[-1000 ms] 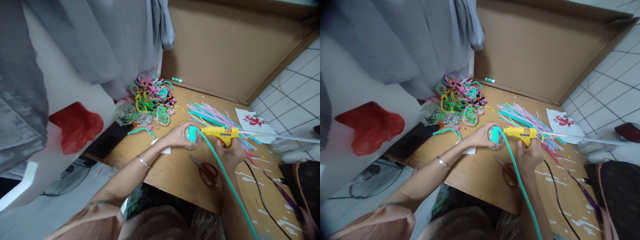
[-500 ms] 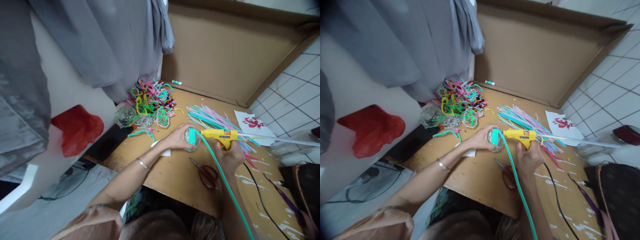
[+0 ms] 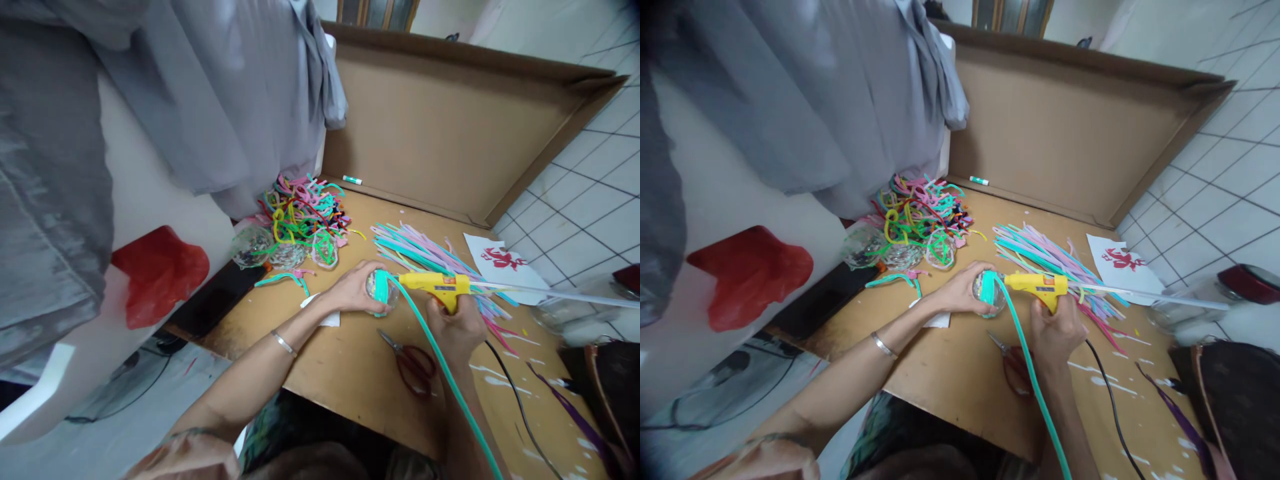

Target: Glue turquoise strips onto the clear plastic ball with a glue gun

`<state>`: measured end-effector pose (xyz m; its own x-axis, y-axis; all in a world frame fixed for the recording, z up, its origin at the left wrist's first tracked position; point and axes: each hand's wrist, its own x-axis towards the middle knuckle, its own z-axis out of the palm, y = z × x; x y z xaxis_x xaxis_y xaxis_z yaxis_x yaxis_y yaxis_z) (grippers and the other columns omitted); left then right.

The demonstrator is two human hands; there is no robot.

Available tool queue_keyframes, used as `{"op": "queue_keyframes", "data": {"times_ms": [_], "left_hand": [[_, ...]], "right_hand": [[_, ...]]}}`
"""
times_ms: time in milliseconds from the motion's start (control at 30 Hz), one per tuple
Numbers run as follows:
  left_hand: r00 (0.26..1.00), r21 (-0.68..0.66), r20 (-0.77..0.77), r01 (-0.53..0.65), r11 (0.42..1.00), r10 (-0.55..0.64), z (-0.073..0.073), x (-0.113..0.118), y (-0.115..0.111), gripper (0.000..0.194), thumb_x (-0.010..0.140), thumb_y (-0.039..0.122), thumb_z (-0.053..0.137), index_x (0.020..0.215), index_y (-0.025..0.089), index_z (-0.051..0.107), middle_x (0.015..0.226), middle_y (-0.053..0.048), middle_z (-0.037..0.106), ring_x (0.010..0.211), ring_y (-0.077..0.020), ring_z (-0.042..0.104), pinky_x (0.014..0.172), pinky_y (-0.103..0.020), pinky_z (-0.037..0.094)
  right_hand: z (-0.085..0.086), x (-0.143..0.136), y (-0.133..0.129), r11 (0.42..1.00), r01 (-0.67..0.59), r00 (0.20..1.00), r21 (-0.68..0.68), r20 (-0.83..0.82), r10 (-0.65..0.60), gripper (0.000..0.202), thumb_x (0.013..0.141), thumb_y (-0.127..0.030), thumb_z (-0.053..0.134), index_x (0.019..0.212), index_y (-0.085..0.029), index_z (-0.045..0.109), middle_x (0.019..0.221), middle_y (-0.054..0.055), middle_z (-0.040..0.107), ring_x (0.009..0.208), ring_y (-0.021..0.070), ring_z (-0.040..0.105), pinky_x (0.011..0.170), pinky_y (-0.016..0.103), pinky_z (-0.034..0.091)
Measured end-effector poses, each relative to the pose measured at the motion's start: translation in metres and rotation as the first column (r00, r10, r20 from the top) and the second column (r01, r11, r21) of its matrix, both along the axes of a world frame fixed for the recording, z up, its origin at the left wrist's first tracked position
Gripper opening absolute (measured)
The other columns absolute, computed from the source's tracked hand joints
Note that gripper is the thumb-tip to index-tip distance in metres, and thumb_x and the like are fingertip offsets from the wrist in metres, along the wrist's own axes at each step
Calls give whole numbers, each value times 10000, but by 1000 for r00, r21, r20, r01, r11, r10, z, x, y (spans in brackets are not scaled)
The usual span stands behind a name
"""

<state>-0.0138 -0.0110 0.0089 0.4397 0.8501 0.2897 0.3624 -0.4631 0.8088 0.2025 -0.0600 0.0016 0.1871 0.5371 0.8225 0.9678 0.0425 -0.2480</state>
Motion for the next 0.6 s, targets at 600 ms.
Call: {"op": "queue_keyframes", "data": {"times_ms": [600], "left_hand": [[999,16,-40,-18,1000,18,0,1,0,811,546,404,823,1266,206,507,1243,-93,562,1159,-290,557,1034,-429,432]], "right_hand": [[3,-2,-3,998,18,1000,-52,-11,-19,161,786,-357,545,735,-216,487,654,-3,501,601,157,453,577,278,306]]}}
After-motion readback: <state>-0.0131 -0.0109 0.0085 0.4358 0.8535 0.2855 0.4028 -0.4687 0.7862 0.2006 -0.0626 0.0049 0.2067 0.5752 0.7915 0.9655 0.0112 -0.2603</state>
